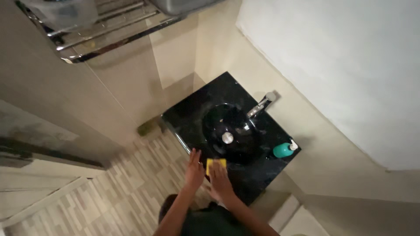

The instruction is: The person sprays a cleaning solution onto a black marble bathroom sink and wipes the surface with a yellow sponge. They repeatedly spray and wipe the sink basin and countertop throughout the clip.

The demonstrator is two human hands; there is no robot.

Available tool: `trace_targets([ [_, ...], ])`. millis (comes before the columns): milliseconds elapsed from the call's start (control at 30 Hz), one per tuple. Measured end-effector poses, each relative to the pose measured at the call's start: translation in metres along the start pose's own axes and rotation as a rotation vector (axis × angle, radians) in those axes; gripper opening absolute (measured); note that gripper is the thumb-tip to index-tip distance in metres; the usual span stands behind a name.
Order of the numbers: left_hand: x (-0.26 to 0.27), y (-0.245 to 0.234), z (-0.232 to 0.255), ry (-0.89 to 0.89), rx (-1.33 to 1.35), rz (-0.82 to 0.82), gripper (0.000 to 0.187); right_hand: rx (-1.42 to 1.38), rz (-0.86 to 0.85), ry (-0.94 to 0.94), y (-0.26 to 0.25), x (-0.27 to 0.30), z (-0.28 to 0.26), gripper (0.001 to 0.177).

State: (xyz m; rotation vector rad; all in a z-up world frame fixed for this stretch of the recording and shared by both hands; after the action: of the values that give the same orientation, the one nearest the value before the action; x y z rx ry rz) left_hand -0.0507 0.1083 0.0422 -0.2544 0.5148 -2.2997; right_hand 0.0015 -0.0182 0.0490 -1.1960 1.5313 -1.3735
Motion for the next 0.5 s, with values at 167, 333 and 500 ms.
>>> trace_targets([
  [167, -0.044, -0.024, -0.009, 0.139, 0.019, 0.088, 0.056, -0.135, -0.072, 0.056, -0.02, -0.024, -0.017, 0.11],
  [333, -0.113, -0.067, -0.047, 0.182, -0.079, 0.079, 0.059, -0.076, -0.51, 0.393, -0.002, -0.047, -0.019, 0.109],
  [500, -0.149, -0.1, -0.069, 0.261, -0.138, 0.024, 0.057, -0.13, -0.242, 0.403, 0.006, -0.154, -0.042, 0.103],
])
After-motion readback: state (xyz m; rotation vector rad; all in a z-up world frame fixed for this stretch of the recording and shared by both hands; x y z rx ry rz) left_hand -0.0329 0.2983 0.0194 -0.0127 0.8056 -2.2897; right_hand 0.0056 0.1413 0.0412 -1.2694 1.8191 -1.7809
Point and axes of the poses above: each hand's wrist, its own x-axis away from the middle knuckle, its own y-axis out of the palm, z = x × y, the point moved 9 cm from there along -x, towards the middle knuckle, and after that the axes turned 3 degrees about y, right-handed, at the moved point
